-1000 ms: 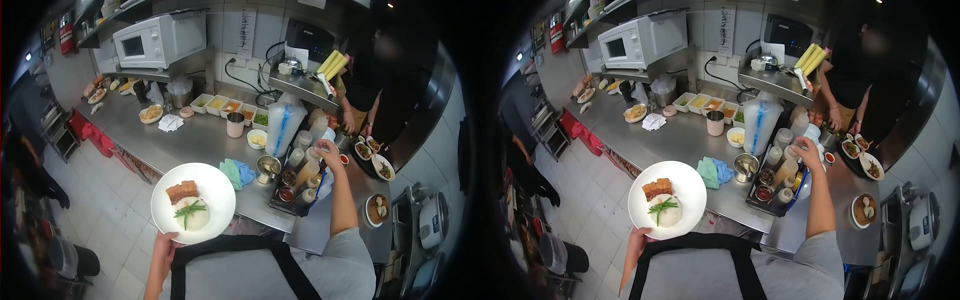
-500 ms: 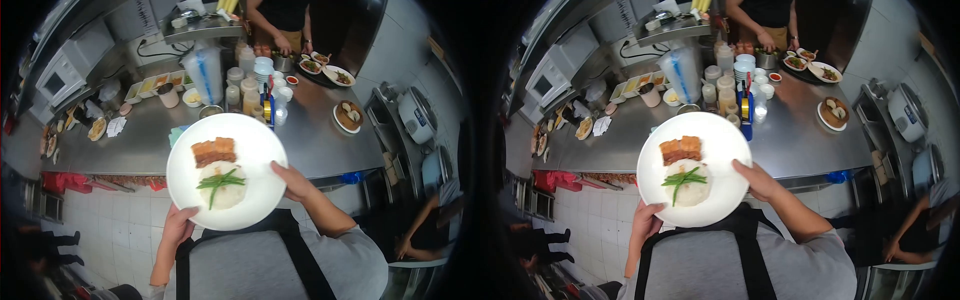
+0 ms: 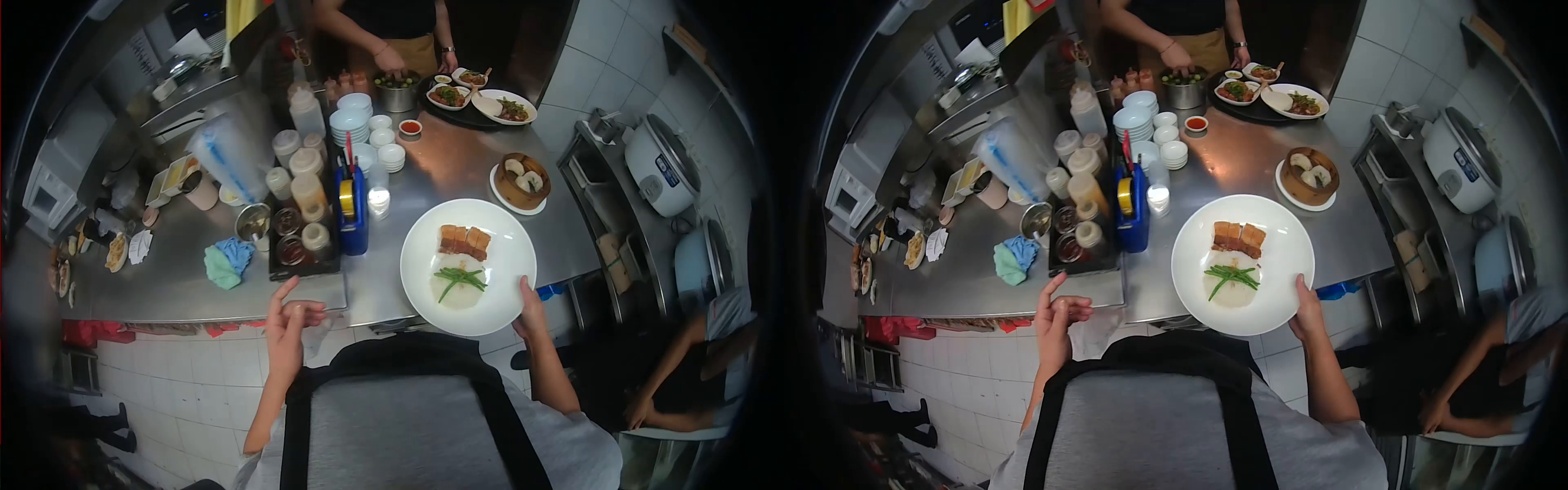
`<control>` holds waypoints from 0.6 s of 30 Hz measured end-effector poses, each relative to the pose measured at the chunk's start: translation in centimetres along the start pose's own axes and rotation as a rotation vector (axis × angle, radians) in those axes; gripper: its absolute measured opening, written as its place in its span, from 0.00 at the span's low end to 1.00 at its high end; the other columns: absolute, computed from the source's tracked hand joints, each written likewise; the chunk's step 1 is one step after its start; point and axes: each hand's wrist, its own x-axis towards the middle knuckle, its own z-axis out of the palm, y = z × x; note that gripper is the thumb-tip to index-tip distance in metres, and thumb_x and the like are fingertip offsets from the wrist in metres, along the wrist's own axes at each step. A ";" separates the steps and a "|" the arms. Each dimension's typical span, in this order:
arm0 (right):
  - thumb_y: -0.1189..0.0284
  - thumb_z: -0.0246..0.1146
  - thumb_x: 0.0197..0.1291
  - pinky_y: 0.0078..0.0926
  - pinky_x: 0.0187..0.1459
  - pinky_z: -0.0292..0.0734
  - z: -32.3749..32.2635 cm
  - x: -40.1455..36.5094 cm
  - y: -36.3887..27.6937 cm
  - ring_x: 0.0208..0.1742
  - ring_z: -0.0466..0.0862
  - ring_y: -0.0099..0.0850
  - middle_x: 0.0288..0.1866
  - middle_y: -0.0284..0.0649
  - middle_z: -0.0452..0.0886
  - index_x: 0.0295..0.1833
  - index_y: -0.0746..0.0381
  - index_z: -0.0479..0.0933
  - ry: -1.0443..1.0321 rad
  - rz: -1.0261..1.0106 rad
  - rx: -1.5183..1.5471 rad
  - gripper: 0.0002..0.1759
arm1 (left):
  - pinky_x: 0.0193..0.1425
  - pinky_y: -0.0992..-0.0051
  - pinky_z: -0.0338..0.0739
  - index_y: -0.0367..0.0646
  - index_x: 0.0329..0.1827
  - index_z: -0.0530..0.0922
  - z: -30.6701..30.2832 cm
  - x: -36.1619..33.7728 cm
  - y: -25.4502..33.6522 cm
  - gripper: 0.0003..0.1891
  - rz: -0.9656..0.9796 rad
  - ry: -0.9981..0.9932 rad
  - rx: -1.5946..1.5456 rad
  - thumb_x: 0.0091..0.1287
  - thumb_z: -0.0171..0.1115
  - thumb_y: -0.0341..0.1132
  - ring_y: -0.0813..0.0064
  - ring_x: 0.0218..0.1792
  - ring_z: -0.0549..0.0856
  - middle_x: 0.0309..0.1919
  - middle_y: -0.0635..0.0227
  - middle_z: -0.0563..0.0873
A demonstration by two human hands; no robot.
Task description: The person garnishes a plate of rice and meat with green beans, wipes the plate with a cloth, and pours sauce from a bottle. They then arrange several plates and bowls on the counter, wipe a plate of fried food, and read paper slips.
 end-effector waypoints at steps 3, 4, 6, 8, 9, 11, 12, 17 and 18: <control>0.57 0.49 0.68 0.32 0.54 0.74 -4.8 5.2 0.8 0.53 0.78 0.37 0.55 0.51 0.74 0.62 0.73 0.61 0.037 0.065 -0.016 0.30 | 0.45 0.78 0.74 0.42 0.63 0.65 1.1 0.8 -2.4 0.20 0.039 0.252 0.121 0.69 0.51 0.36 0.75 0.41 0.80 0.43 0.63 0.81; 0.56 0.50 0.68 0.32 0.54 0.74 -5.5 6.7 0.9 0.53 0.79 0.37 0.55 0.51 0.75 0.62 0.73 0.61 0.035 0.104 -0.019 0.30 | 0.46 0.78 0.74 0.42 0.62 0.66 1.1 0.9 -3.3 0.19 0.054 0.346 0.171 0.69 0.51 0.36 0.75 0.43 0.79 0.45 0.63 0.80; 0.56 0.50 0.68 0.32 0.54 0.74 -6.2 8.8 0.4 0.52 0.79 0.38 0.54 0.51 0.75 0.62 0.74 0.61 0.039 0.174 -0.068 0.31 | 0.49 0.76 0.72 0.42 0.60 0.67 0.4 0.9 -5.3 0.18 0.049 0.532 0.201 0.69 0.50 0.36 0.74 0.48 0.76 0.51 0.63 0.77; 0.57 0.50 0.68 0.31 0.54 0.74 -7.0 11.0 0.0 0.52 0.79 0.37 0.54 0.51 0.75 0.61 0.74 0.61 -0.002 0.210 -0.112 0.31 | 0.52 0.73 0.71 0.43 0.59 0.68 -1.0 0.3 -7.5 0.17 0.035 0.689 0.260 0.69 0.50 0.37 0.73 0.52 0.73 0.55 0.63 0.73; 0.57 0.50 0.68 0.31 0.54 0.74 -7.2 12.2 -0.1 0.52 0.79 0.36 0.54 0.51 0.75 0.61 0.74 0.61 -0.023 0.228 -0.133 0.31 | 0.54 0.71 0.70 0.43 0.59 0.69 -2.0 -0.2 -8.6 0.17 0.024 0.754 0.304 0.69 0.50 0.37 0.71 0.53 0.72 0.56 0.63 0.72; 0.57 0.50 0.68 0.30 0.51 0.75 -7.2 14.0 -0.4 0.49 0.80 0.35 0.52 0.50 0.77 0.60 0.74 0.63 -0.027 0.219 -0.152 0.30 | 0.57 0.68 0.67 0.43 0.58 0.69 -4.4 -1.1 -10.9 0.17 -0.005 0.878 0.425 0.69 0.51 0.37 0.68 0.55 0.70 0.57 0.62 0.70; 0.57 0.50 0.68 0.29 0.50 0.76 -7.2 14.9 -0.4 0.48 0.81 0.34 0.51 0.49 0.78 0.59 0.74 0.65 -0.029 0.214 -0.161 0.30 | 0.58 0.67 0.66 0.43 0.58 0.70 -5.9 -1.5 -12.2 0.17 -0.023 0.935 0.501 0.69 0.51 0.37 0.67 0.55 0.69 0.57 0.61 0.69; 0.58 0.52 0.67 0.26 0.38 0.75 -8.1 19.0 -1.1 0.31 0.81 0.30 0.33 0.41 0.83 0.42 0.70 0.77 0.028 0.010 -0.744 0.23 | 0.59 0.64 0.62 0.41 0.57 0.70 -9.6 -1.0 -13.3 0.18 -0.088 1.122 0.827 0.68 0.53 0.38 0.61 0.55 0.68 0.55 0.56 0.69; 0.58 0.52 0.66 0.26 0.35 0.75 -7.8 19.4 -1.8 0.28 0.80 0.30 0.29 0.40 0.83 0.37 0.69 0.79 0.065 -0.070 -0.916 0.23 | 0.59 0.63 0.63 0.40 0.57 0.71 -10.3 -0.6 -13.2 0.18 -0.084 1.142 0.871 0.67 0.54 0.38 0.58 0.55 0.68 0.55 0.54 0.69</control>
